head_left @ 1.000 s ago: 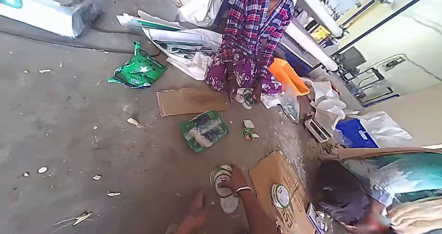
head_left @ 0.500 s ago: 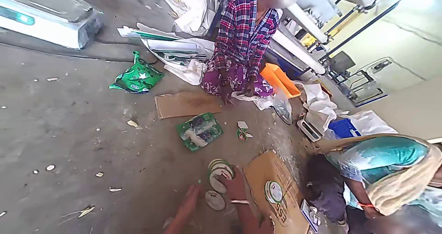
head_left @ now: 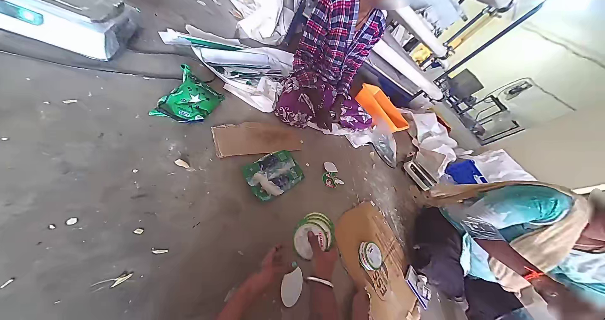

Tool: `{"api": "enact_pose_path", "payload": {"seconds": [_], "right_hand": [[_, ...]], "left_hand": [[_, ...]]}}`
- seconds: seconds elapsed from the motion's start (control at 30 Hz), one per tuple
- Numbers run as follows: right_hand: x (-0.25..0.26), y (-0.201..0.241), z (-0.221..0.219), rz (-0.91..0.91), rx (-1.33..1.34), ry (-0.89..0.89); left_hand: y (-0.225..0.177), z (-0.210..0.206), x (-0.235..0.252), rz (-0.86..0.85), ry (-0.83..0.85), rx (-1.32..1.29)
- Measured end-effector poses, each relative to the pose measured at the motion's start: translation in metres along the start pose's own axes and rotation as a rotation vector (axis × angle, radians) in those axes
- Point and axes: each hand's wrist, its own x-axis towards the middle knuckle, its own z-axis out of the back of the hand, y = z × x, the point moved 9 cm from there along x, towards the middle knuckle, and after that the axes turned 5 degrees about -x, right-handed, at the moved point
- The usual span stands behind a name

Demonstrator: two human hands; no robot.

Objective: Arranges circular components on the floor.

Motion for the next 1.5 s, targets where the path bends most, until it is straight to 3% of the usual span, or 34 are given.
{"api": "enact_pose_path", "payload": {"seconds": [0.17,0.27,0.4,0.5,0.57,0.67,0.73,0.8,0.9,1.0,1.1,1.17,1.2,1.3,1.37,1.43,1.5], "right_hand": [[0.019,-0.022,0.059,-0.100,-0.131,-0.106],[0.010,-0.040,0.087,-0.163,-0.405,-0.039],[-0.030,-0.020,0.107,-0.327,-0.759,0.073],[-0.041,-0.019,0.114,-0.313,-0.615,0.097],[-0.044,-0.020,0.119,-0.342,-0.517,0.098],[-0.038,-0.052,0.123,-0.386,-0.375,0.097],[-0.029,-0.096,0.118,-0.363,-0.291,0.119],[-0.032,-0.110,0.109,-0.341,-0.318,0.193],[-0.048,-0.078,0.103,-0.255,-0.452,0.326],[-0.055,-0.060,0.113,-0.228,-0.270,0.278],[-0.018,-0.118,0.145,-0.130,-0.236,0.258],[0.010,-0.173,0.149,-0.027,-0.168,0.261],[0.011,-0.180,0.145,-0.005,-0.101,0.243],[-0.030,-0.102,0.133,-0.263,-0.086,0.207],[-0.044,-0.059,0.132,0.025,-0.062,0.362],[-0.054,-0.037,0.133,-0.173,0.116,0.231],[-0.055,-0.028,0.144,-0.153,0.058,0.235]], "left_hand": [[0.030,-0.005,0.014,-0.028,0.060,0.558],[0.037,-0.018,0.019,-0.057,0.062,0.992],[0.055,-0.048,0.020,-0.077,0.108,1.411],[0.062,-0.055,0.022,-0.024,0.107,1.390],[0.052,-0.050,0.016,-0.021,0.083,1.228],[0.009,-0.048,-0.001,-0.286,-0.110,0.934],[-0.016,-0.062,-0.020,-0.602,-0.180,0.866],[-0.018,-0.087,-0.038,-0.850,-0.066,0.941],[0.004,-0.119,-0.054,-0.946,0.169,1.141],[0.012,-0.125,-0.058,-1.019,0.178,1.231],[0.011,-0.125,-0.062,-1.003,0.212,1.135],[0.009,-0.124,-0.063,-0.983,0.205,1.067],[0.007,-0.125,-0.065,-0.985,0.195,1.050],[0.004,-0.126,-0.068,-1.016,0.188,1.028],[0.003,-0.126,-0.071,-0.987,0.199,1.013],[0.002,-0.126,-0.074,-1.017,0.185,1.014],[-0.001,-0.128,-0.081,-1.119,0.150,1.058]]}}
